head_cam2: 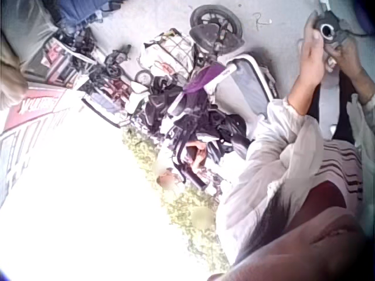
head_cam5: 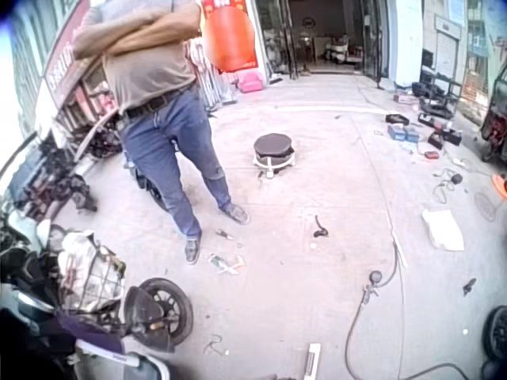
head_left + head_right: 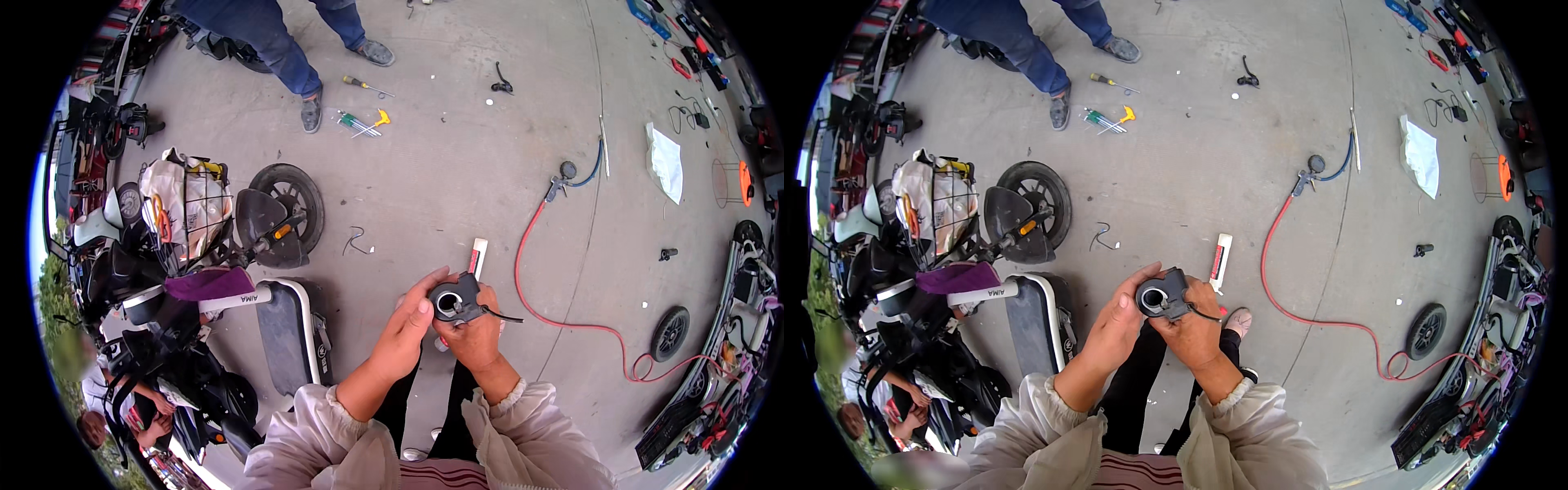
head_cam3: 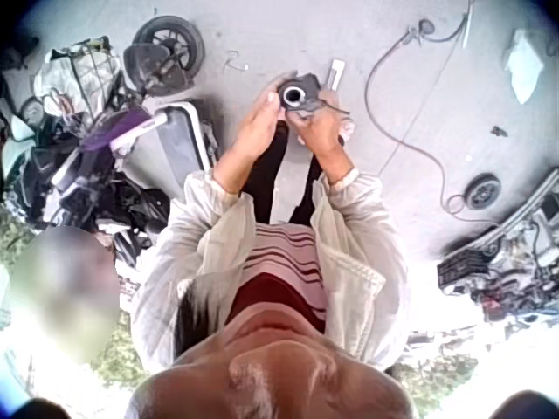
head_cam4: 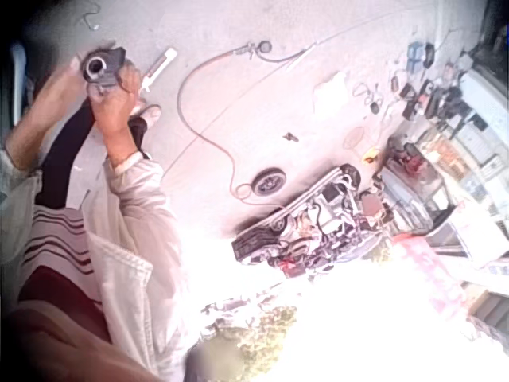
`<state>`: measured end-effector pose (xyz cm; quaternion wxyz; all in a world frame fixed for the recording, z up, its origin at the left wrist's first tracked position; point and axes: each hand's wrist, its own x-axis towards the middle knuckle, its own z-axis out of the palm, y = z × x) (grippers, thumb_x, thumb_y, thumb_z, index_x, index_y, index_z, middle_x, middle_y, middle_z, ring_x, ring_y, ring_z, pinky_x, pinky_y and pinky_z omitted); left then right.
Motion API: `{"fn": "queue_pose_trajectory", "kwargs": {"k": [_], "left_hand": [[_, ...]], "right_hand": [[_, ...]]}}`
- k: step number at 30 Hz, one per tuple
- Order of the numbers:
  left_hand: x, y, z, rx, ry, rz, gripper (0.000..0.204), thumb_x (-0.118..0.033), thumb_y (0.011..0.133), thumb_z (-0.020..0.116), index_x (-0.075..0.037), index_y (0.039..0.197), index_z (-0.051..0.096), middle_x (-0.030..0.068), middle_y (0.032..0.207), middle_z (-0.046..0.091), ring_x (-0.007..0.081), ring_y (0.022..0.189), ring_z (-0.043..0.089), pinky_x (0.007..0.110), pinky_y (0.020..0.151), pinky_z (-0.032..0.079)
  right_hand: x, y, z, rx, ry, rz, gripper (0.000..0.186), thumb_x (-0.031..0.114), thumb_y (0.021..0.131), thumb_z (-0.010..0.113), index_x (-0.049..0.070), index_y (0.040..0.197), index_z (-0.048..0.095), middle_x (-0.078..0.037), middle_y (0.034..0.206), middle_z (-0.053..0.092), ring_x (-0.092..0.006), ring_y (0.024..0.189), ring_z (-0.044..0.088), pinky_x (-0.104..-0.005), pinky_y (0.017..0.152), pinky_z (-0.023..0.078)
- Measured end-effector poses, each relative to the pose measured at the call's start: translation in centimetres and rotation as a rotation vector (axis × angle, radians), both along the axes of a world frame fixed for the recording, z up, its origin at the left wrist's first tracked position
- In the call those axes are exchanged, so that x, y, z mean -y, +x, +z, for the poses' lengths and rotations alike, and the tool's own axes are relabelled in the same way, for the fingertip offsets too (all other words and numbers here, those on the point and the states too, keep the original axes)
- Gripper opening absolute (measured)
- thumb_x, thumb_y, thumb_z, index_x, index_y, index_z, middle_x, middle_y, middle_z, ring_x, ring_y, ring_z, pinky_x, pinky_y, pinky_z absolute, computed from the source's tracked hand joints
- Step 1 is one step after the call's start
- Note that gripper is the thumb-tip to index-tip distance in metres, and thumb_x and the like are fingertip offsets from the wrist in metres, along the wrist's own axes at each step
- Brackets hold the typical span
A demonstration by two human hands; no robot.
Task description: The person repairs the handlebar controls of an electric scooter by stripping wires, twisting them together, and securing them with electrical tape. They use pliers to strip the wire ends and a screwdriver to adjust components on the handlebar.
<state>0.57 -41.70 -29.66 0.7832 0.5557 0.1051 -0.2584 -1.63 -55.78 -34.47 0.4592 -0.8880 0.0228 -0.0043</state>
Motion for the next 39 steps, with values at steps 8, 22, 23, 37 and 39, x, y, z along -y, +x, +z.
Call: {"fn": "queue_pose_trajectory", "kwargs": {"k": [8, 22, 23, 37, 39], "left_hand": [[-4.8, -3.8, 27.7, 0.182, -0.167, 0.351, 0.045, -0.032, 0.105, 0.039, 0.003, 0.132, 0.047, 0.0201, 0.136, 0.056, 0.0271, 0.123, 0.056, 0.042, 0.105, 0.044], [-7.0, -16.5, 38.4, 0.439, -0.228, 0.836, 0.036, -0.024, 0.104, 0.036, 0.0, 0.126, 0.052, 0.0193, 0.128, 0.061, 0.0255, 0.121, 0.058, 0.042, 0.108, 0.042], [-7.5, -17.2, 38.2, 0.429, -0.231, 0.855, 0.036, -0.024, 0.104, 0.035, 0.0, 0.127, 0.051, 0.0192, 0.129, 0.06, 0.0259, 0.122, 0.057, 0.042, 0.109, 0.041], [-20.5, -22.6, 33.0, 0.112, 0.166, 1.148, 0.043, -0.022, 0.098, 0.064, -0.001, 0.132, 0.048, 0.0071, 0.116, 0.062, 0.0133, 0.105, 0.057, 0.031, 0.092, 0.047], [-21.3, -25.0, 30.7, 0.134, 0.405, 1.175, 0.04, -0.022, 0.097, 0.066, -0.002, 0.129, 0.052, 0.0039, 0.1, 0.064, 0.0092, 0.088, 0.058, 0.028, 0.076, 0.049]], "right_hand": [[-5.9, 0.8, 27.4, 0.229, 0.125, 0.36, 0.057, 0.026, 0.065, 0.085, -0.001, 0.108, 0.061, -0.016, 0.098, 0.064, -0.0354, 0.089, 0.066, -0.041, 0.073, 0.055], [-10.8, -4.7, 39.0, 0.7, 0.102, 0.92, 0.057, 0.027, 0.067, 0.086, 0.001, 0.11, 0.059, -0.014, 0.095, 0.067, -0.035, 0.084, 0.068, -0.0409, 0.073, 0.056], [-11.5, -4.6, 39.1, 0.716, 0.104, 0.957, 0.056, 0.025, 0.068, 0.085, 0.001, 0.111, 0.059, -0.015, 0.095, 0.067, -0.035, 0.085, 0.068, -0.041, 0.073, 0.056], [-26.7, -5.7, 42.1, -0.23, 0.055, 1.631, 0.054, 0.019, 0.087, 0.072, -0.003, 0.128, 0.045, -0.022, 0.098, 0.064, -0.035, 0.093, 0.065, -0.0428, 0.081, 0.052], [-28.8, -3.6, 41.9, -0.178, -0.004, 1.612, 0.051, 0.024, 0.085, 0.077, -0.004, 0.12, 0.055, -0.017, 0.096, 0.064, -0.0248, 0.086, 0.065, -0.0358, 0.076, 0.053]]}}
